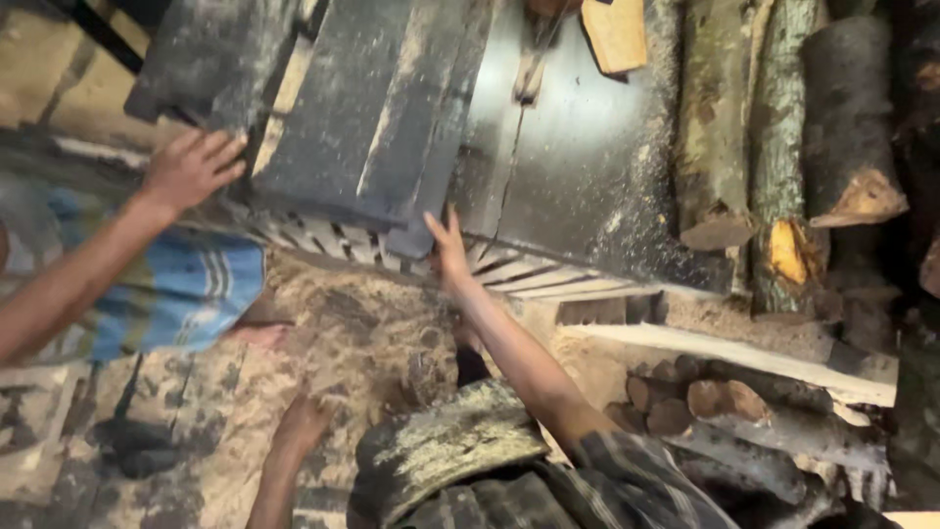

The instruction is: The person saws wooden logs by feeding them through a vertical bandsaw with the help of an assistant.

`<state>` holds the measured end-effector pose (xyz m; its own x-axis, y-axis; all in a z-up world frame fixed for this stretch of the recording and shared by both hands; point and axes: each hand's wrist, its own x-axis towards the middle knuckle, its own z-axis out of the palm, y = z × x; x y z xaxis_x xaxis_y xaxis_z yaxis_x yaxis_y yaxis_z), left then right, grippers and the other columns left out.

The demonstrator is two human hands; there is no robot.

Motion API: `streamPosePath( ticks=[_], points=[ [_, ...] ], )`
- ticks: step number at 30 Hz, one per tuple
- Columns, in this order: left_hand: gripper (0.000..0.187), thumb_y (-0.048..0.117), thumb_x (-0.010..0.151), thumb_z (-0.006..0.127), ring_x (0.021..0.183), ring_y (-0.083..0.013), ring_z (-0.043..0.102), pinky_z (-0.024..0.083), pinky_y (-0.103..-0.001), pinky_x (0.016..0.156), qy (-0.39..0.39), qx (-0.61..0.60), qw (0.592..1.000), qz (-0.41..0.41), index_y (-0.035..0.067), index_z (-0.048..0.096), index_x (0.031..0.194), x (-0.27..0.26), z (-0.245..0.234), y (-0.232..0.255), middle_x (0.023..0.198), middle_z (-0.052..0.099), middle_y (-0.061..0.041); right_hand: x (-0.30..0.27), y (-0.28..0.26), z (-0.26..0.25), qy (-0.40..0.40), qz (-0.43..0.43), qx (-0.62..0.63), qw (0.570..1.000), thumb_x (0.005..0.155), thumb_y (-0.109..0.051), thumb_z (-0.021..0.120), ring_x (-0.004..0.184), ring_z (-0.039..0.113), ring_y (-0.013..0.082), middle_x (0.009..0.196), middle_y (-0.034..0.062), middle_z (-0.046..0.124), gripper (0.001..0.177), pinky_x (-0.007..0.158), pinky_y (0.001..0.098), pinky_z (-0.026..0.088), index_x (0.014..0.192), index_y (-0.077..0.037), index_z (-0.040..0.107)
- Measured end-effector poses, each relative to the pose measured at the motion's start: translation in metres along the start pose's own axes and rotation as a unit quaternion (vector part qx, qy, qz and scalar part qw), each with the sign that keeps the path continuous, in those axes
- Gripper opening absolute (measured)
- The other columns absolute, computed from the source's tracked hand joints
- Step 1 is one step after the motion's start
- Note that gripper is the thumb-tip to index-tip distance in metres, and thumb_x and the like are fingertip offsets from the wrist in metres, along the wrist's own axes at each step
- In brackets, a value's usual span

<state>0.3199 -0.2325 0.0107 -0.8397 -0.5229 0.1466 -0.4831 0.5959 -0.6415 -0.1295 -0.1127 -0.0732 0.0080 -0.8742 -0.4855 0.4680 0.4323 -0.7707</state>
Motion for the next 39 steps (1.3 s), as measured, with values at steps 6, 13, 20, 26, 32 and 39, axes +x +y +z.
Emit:
streamPosePath(
  ticks=[6, 13, 20, 26, 32, 39],
  points=[
    [0.030, 0.027, 0.093, 0.058, 0.136, -0.0165, 0.052, 0.045, -0.034, 0.111, 0.003, 0.027, 1.000, 0.004, 0.026, 0.068, 0.121, -0.011, 0.008, 0.000, 0.153, 0.056, 0.001, -0.018, 0.015, -0.041, -0.014, 0.072, 0.259, 0.963, 0.087, -0.040, 0.068, 0.113, 0.063, 0.0327, 0.127, 0.0125, 0.065, 0.064, 0.098, 0.0548, 0.052, 0.141, -0.010, 0.053],
    [0.033, 0.020, 0.090, 0.066, 0.132, -0.0174, 0.053, 0.045, -0.033, 0.106, -0.019, 0.024, 1.000, 0.005, 0.026, 0.067, 0.123, -0.009, 0.006, -0.003, 0.154, 0.054, 0.001, -0.179, -0.006, -0.090, 0.004, -0.188, -0.186, 0.964, 0.077, -0.024, 0.076, 0.123, 0.058, 0.0384, 0.138, 0.0193, 0.058, 0.082, 0.101, 0.0477, 0.049, 0.150, -0.005, 0.043],
    [0.035, 0.018, 0.092, 0.065, 0.135, -0.0190, 0.053, 0.044, -0.034, 0.114, -0.030, -0.057, 0.987, -0.144, 0.015, 0.065, 0.127, -0.017, 0.021, 0.022, 0.150, 0.057, -0.005, -0.119, -0.061, -0.036, 0.116, -0.177, -0.589, 0.780, 0.071, -0.045, 0.083, 0.129, 0.058, 0.0378, 0.143, 0.0258, 0.055, 0.088, 0.108, 0.0450, 0.048, 0.148, -0.017, 0.054],
    [0.041, 0.025, 0.093, 0.066, 0.128, -0.0239, 0.061, 0.048, -0.037, 0.108, -0.129, -0.507, 0.686, -0.505, 0.009, 0.065, 0.130, -0.012, -0.106, 0.355, 0.140, 0.063, -0.012, 0.072, -0.103, -0.029, 0.042, -0.319, -0.590, 0.740, 0.102, -0.071, 0.040, 0.147, 0.037, 0.0560, 0.150, 0.0361, 0.044, 0.074, 0.121, 0.0577, 0.021, 0.149, -0.020, 0.064],
    [0.050, 0.033, 0.094, 0.068, 0.120, -0.0289, 0.069, 0.053, -0.040, 0.102, -0.271, -0.673, 0.497, -0.476, 0.003, 0.065, 0.133, 0.055, -0.128, 0.431, 0.130, 0.070, -0.019, 0.062, -0.234, -0.160, 0.175, -0.079, -0.738, 0.646, 0.064, -0.078, 0.076, 0.146, 0.031, 0.0528, 0.140, 0.0306, 0.056, 0.122, 0.120, 0.0745, 0.014, 0.161, -0.017, 0.035],
    [0.066, 0.038, 0.096, 0.070, 0.139, -0.0398, 0.047, 0.040, -0.047, 0.110, -0.073, -0.706, 0.644, -0.287, 0.002, 0.049, 0.147, 0.218, -0.135, 0.421, 0.149, 0.053, -0.024, -0.037, -0.198, -0.234, 0.247, -0.010, -0.676, 0.694, 0.063, -0.049, 0.085, 0.147, 0.019, 0.0599, 0.166, 0.0337, 0.010, 0.121, 0.114, 0.0713, 0.025, 0.165, -0.034, 0.022]
  ],
)
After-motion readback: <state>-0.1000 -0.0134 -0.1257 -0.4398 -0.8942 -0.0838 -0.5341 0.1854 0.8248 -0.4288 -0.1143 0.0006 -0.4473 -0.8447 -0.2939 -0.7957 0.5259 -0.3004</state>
